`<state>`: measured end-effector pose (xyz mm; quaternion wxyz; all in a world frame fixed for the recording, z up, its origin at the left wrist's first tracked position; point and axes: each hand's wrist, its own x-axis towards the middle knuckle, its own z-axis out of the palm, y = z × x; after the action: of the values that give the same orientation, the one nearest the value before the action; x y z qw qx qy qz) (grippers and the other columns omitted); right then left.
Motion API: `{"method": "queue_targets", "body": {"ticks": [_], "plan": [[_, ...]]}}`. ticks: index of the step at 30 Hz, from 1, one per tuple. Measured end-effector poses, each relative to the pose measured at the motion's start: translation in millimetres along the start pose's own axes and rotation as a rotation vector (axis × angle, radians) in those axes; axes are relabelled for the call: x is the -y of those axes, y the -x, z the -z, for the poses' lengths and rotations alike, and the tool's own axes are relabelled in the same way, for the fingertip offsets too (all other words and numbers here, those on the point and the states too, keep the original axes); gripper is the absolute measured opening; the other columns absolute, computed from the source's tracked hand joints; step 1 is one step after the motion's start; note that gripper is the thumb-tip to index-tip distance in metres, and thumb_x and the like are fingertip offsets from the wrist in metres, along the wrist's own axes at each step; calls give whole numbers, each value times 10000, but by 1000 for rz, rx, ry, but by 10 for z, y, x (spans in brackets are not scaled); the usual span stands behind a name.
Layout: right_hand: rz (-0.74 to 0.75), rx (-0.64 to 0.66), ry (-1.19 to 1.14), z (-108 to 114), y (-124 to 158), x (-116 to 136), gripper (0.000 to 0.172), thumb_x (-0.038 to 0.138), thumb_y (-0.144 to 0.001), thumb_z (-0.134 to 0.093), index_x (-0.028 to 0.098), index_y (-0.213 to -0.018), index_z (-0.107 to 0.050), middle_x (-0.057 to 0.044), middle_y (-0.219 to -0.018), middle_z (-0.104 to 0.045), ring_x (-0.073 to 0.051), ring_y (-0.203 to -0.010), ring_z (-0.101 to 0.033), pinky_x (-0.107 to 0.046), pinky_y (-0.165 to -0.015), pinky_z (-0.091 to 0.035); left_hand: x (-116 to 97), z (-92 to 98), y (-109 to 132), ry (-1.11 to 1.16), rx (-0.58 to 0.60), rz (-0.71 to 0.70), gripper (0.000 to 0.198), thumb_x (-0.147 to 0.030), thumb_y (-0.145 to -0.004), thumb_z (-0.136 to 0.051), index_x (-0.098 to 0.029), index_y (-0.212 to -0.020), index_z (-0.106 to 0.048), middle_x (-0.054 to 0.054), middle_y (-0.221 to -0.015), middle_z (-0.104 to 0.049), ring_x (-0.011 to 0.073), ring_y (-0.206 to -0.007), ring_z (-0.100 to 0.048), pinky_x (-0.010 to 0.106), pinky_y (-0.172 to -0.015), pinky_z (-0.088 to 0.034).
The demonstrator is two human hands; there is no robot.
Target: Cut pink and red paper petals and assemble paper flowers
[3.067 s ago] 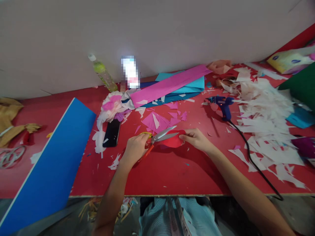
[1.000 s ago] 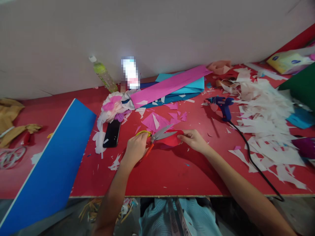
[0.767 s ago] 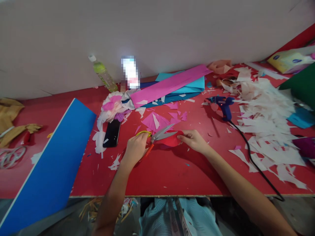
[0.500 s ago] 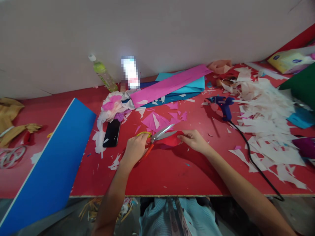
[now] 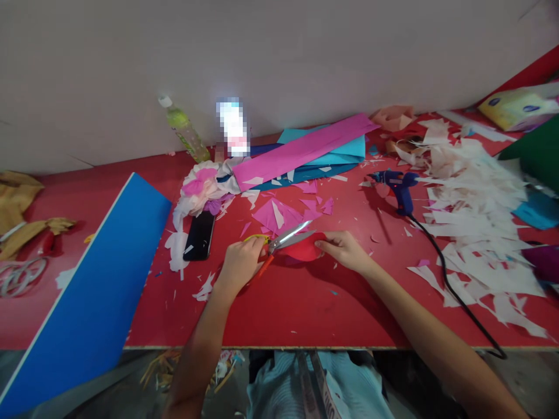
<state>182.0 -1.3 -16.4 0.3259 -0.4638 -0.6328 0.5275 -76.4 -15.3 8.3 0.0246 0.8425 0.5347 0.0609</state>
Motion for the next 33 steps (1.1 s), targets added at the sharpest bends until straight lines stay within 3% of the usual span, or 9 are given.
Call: {"method": "queue_targets", "body": {"ticks": [19, 33], "plan": [[17, 5, 0, -1, -4, 15, 248, 340, -799, -505, 167, -658, -613, -17, -628, -633, -153, -607, -587, -261, -593, -458, -2, 10, 9, -20, 23, -5, 268, -162, -820, -510, -138, -1083, -553, 106, -1042, -668, 221, -896, -643, 307, -744, -478], [20, 13, 9, 3, -7, -13, 253, 348, -808, -490, 161, -684, -608, -19, -645, -630, -152, -618, -584, -263, -599, -461, 13, 8, 2, -33, -16, -21, 247, -128, -812, -487, -168, -1041, -569, 57, -973, -690, 203, -821, -655, 293, -673, -461]]}}
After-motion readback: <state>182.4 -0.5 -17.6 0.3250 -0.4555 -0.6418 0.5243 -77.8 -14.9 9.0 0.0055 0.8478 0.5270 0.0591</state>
